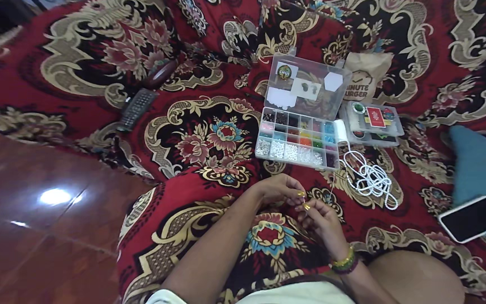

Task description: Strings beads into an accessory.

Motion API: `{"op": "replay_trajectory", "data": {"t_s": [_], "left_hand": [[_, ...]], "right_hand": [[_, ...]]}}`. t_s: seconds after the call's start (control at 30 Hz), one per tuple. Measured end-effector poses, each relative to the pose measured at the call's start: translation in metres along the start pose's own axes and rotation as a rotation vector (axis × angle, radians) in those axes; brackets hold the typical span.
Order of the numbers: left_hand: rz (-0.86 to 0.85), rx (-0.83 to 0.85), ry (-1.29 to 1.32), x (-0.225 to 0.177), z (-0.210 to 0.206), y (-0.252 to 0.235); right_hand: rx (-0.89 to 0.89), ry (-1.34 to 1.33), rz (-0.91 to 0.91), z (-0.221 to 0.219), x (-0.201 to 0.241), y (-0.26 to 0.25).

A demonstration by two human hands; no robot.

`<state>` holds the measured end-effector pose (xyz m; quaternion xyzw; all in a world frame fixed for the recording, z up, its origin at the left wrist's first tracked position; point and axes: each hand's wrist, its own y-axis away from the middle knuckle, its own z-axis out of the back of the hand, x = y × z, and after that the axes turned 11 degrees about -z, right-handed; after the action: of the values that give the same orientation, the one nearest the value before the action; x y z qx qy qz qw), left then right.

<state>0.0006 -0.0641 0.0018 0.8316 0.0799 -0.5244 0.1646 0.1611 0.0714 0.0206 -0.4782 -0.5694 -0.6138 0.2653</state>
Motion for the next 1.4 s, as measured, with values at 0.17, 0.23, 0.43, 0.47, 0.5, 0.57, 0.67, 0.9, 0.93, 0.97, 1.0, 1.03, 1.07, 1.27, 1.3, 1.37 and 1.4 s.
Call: {"op": "replay_trajectory", "data": {"t_s": [0.17, 0.23, 0.43, 0.47, 0.5, 0.57, 0.67, 0.9, 0.93, 0.97, 1.0, 1.03, 1.07, 1.27, 1.3, 1.37, 1.4], "left_hand": [[0.002, 0.007, -0.011, -0.0009, -0.0006, -0.0005], [-0.001, 0.013, -0.014, -0.0004, -0.0003, -0.0009], [-0.011, 0.039, -0.056, -0.0005, 0.0001, 0.0003], [-0.013, 0.042, -0.071, -0.0009, -0.0003, 0.0003], [-0.017, 0.046, -0.078, -0.0010, -0.0006, 0.0001], [-0.031, 0.066, -0.086, 0.0007, 0.0002, -0.0004], [-0.063, 0.087, -0.077, 0.0025, 0.0013, -0.0005], [-0.154, 0.075, -0.110, 0.0052, 0.0009, -0.0034], [-0.167, 0.071, -0.125, 0.0055, 0.0011, -0.0039], [-0.181, 0.068, -0.143, 0.0057, 0.0013, -0.0044], [-0.191, 0.060, -0.158, 0.0059, 0.0012, -0.0048], [-0.196, 0.053, -0.167, 0.0062, 0.0013, -0.0051], [-0.198, 0.045, -0.173, 0.0063, 0.0015, -0.0052], [-0.192, -0.008, -0.159, 0.0026, 0.0006, -0.0040], [-0.193, -0.011, -0.154, 0.0027, 0.0005, -0.0040], [-0.197, -0.017, -0.153, 0.0030, 0.0000, -0.0043], [-0.199, -0.020, -0.159, 0.0026, -0.0004, -0.0043]], "right_hand": [[-0.002, 0.015, -0.003, 0.0000, 0.0003, 0.0005], [0.000, 0.009, -0.003, 0.0002, 0.0004, 0.0006], [-0.005, 0.010, -0.021, -0.0008, 0.0008, 0.0010], [-0.008, 0.012, -0.022, -0.0011, 0.0011, 0.0012], [-0.009, 0.016, -0.020, -0.0013, 0.0013, 0.0011], [-0.003, 0.022, -0.017, -0.0014, 0.0014, 0.0011], [-0.003, 0.016, -0.018, -0.0017, 0.0012, 0.0006], [-0.024, 0.008, -0.028, -0.0019, -0.0003, -0.0002], [-0.024, 0.001, -0.029, -0.0019, -0.0005, -0.0004], [-0.024, -0.006, -0.030, -0.0021, -0.0006, -0.0006], [-0.024, -0.012, -0.032, -0.0022, -0.0008, -0.0008], [-0.024, -0.015, -0.033, -0.0022, -0.0007, -0.0008], [-0.026, -0.011, -0.034, -0.0023, -0.0003, -0.0008], [0.014, -0.017, -0.023, -0.0003, -0.0019, -0.0024], [0.037, -0.045, -0.021, 0.0007, -0.0033, -0.0029], [0.057, -0.082, -0.019, 0.0018, -0.0055, -0.0036], [0.049, -0.078, -0.022, 0.0016, -0.0051, -0.0034]]}}
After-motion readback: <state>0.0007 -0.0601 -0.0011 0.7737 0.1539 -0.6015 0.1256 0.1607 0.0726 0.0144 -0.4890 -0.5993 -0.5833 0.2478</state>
